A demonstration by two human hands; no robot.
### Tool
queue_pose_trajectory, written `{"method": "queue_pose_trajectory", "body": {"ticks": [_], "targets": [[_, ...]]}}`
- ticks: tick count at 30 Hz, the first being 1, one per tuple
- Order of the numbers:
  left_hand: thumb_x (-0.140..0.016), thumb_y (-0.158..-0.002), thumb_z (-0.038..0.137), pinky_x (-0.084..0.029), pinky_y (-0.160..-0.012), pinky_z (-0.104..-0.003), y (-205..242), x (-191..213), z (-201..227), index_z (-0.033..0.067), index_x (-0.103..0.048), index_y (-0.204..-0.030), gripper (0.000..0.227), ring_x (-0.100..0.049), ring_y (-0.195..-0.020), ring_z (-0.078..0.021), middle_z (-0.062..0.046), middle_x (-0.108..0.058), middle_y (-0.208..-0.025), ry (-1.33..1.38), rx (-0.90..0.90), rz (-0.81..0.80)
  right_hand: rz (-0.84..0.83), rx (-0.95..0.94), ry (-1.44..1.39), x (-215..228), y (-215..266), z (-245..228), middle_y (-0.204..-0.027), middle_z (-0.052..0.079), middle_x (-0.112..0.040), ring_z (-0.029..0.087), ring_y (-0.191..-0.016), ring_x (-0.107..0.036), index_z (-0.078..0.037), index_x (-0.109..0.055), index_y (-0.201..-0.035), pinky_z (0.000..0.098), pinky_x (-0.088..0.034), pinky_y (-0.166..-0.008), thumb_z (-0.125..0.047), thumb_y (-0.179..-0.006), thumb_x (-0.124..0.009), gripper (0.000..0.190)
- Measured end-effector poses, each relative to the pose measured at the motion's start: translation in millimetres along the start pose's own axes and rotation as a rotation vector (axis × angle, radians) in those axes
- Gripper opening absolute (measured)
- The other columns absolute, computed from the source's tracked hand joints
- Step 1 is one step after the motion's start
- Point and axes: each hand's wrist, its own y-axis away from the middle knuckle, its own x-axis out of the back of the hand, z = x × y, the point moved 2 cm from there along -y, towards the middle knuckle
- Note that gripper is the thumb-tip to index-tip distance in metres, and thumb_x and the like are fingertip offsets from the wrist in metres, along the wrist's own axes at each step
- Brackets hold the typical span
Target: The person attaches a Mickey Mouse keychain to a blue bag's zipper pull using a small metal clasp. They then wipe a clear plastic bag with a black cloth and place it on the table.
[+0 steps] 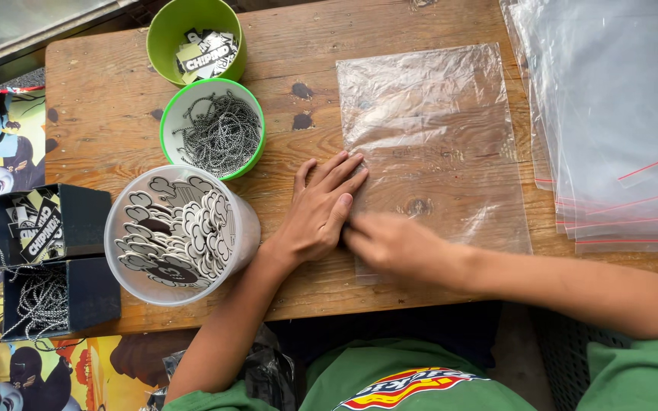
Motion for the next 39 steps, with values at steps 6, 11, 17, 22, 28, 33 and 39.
{"method": "queue_pose_trajectory", "body": {"ticks": [6,11,17,22,28,33,39], "targets": [[-0.048,-0.087,0.041,-0.011,-0.116,-0.057,0,0,2,0.0134,-0.040,-0.153,0.072,-0.029,-0.151,-0.0294,-0.013,-0.036,-0.161,-0.122,-0.041,-0.026,-0.094,-0.063,-0.476,48,8,-20,-0.095,0.015,-0.058,0.041,-0.081,-0.066,-0.004,-0.060,-0.106,0.0468,-0.055,-0.067,-0.010,-0.086,-0.059,0.021],[-0.064,-0.068,0.043,-0.011,-0.119,-0.063,1,8,14,0.0083,-0.012,-0.162,0.113,-0.015,-0.154,-0.0451,-0.029,-0.010,-0.166,-0.068,0.007,0.007,0.044,-0.193,-0.206,52,3,27,-0.098,0.011,-0.058,0.034,-0.085,-0.068,-0.007,-0.062,-0.109,0.0398,-0.056,-0.070,-0.014,-0.090,-0.061,0.021],[-0.067,-0.063,0.051,-0.004,-0.121,-0.062,3,6,17,-0.0024,0.004,-0.160,0.132,-0.002,-0.153,-0.0521,-0.038,0.001,-0.163,-0.197,0.072,-0.024,0.105,0.000,-0.007,-18,-7,67,-0.104,0.005,-0.058,0.025,-0.086,-0.067,-0.014,-0.063,-0.107,0.0361,-0.054,-0.072,-0.020,-0.088,-0.060,0.021],[-0.067,-0.063,0.056,-0.003,-0.122,-0.059,2,10,19,-0.0068,0.006,-0.158,0.136,-0.001,-0.153,-0.0535,-0.041,0.003,-0.161,-0.215,0.090,-0.033,0.193,-0.056,0.084,10,-64,142,-0.104,0.005,-0.062,0.029,-0.085,-0.069,-0.015,-0.065,-0.103,0.0394,-0.056,-0.071,-0.025,-0.091,-0.063,0.016],[-0.067,-0.073,0.065,-0.011,-0.127,-0.054,3,10,21,-0.0066,-0.002,-0.157,0.128,-0.006,-0.156,-0.0477,-0.038,-0.004,-0.163,-0.313,0.043,0.003,0.197,-0.295,0.377,23,-106,221,-0.093,0.008,-0.061,0.031,-0.064,-0.062,-0.014,-0.073,-0.105,0.0452,-0.049,-0.043,-0.027,-0.099,-0.070,0.015],[-0.069,-0.061,0.055,-0.004,-0.122,-0.058,2,5,19,-0.0087,0.006,-0.157,0.138,-0.001,-0.154,-0.0514,-0.040,0.004,-0.162,-0.183,0.094,-0.043,0.101,-0.248,0.117,41,-66,118,-0.097,0.015,-0.058,0.041,-0.078,-0.065,-0.006,-0.062,-0.105,0.0505,-0.052,-0.062,-0.022,-0.086,-0.063,0.024],[-0.064,-0.063,0.058,0.000,-0.121,-0.058,0,6,19,-0.0081,-0.003,-0.159,0.131,-0.005,-0.156,-0.0408,-0.032,-0.006,-0.166,-0.306,0.004,-0.117,0.121,0.030,0.230,18,2,58,-0.092,0.004,-0.054,0.022,-0.073,-0.061,-0.014,-0.061,-0.099,0.0337,-0.048,-0.061,-0.018,-0.092,-0.050,0.015]]}}
